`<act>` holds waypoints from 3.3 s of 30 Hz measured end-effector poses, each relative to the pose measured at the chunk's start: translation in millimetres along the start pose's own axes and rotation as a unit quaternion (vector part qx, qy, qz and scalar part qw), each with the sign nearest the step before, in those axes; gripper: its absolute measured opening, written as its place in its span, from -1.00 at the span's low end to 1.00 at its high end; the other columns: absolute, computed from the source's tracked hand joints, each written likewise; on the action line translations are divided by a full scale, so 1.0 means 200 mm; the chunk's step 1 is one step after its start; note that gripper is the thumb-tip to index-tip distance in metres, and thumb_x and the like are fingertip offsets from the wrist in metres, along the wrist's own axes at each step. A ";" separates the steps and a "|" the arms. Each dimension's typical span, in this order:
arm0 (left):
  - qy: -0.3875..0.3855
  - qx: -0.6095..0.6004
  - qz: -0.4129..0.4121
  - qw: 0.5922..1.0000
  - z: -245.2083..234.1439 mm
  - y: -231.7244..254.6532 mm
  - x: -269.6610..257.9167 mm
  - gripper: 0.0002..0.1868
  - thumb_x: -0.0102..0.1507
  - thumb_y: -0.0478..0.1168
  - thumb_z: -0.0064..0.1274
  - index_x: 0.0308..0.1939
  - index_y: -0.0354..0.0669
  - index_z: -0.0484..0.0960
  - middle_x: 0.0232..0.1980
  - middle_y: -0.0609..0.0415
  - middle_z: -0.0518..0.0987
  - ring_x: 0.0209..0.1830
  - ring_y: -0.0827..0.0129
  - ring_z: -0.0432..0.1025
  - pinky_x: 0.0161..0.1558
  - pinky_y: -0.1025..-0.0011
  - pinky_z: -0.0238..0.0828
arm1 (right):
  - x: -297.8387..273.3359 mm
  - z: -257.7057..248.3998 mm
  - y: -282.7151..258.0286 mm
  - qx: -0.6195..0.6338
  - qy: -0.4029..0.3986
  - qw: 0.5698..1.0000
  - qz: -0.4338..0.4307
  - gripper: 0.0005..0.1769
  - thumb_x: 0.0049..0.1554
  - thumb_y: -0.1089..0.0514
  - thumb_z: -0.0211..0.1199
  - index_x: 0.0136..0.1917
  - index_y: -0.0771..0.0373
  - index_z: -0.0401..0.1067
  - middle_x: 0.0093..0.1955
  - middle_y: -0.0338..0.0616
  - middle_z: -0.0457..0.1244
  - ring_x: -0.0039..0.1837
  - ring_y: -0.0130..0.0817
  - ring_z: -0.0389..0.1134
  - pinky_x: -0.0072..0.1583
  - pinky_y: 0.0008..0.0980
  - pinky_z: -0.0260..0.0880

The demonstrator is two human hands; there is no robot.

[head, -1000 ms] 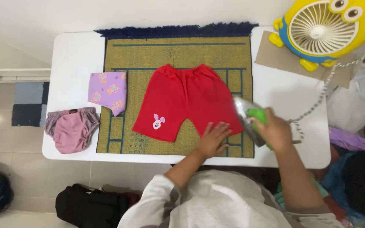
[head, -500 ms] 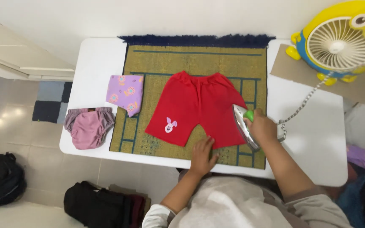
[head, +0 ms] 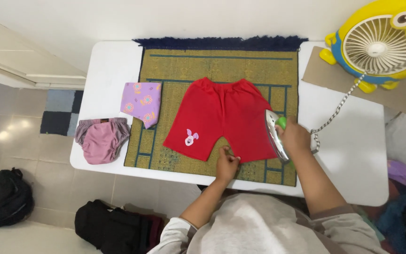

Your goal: Ironing and folding red children's shorts on a table.

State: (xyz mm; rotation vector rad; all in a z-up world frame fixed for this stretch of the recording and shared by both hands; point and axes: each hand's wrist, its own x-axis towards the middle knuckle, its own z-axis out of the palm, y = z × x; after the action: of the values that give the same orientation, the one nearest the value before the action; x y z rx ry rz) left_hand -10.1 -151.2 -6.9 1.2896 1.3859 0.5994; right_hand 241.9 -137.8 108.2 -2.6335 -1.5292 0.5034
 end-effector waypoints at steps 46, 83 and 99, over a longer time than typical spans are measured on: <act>-0.072 0.408 0.464 0.783 0.13 0.26 0.03 -0.37 0.07 -0.07 0.22 0.19 -0.18 0.48 0.28 -0.11 0.40 0.23 -0.01 0.31 0.18 0.02 0.19 | -0.33 -0.11 0.87 0.155 0.159 0.965 0.141 -0.51 0.30 -0.09 0.38 0.14 0.39 0.37 -0.02 0.28 0.34 0.04 0.15 0.37 0.07 0.07 0.33; 0.090 -0.508 0.003 0.857 -0.41 -0.01 0.29 -0.47 0.32 -0.32 0.07 0.38 -0.26 0.39 0.31 -0.04 0.54 0.29 0.20 0.43 0.34 0.20 0.33 | -0.88 0.91 0.89 0.596 0.170 0.722 0.309 -0.55 0.31 0.15 0.22 0.38 0.13 0.12 0.20 -0.24 0.14 0.12 -0.44 0.18 0.04 -0.39 0.24; -0.020 -0.131 -0.008 0.991 -0.45 -0.16 0.43 -0.64 0.36 -0.10 0.23 0.04 -0.36 0.67 0.03 -0.30 0.67 -0.03 -0.04 0.59 0.03 0.15 0.47 | 0.67 0.14 -0.51 0.118 0.177 0.904 -0.371 -0.29 0.01 0.43 0.17 0.44 0.16 0.35 0.41 0.20 0.23 0.43 0.16 0.21 0.40 -0.02 0.25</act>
State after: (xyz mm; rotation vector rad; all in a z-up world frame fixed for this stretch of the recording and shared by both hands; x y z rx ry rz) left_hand -87.4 -55.8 -41.9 1.0731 1.2380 0.7141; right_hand 209.2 25.4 69.4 -1.6489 -1.9891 0.1197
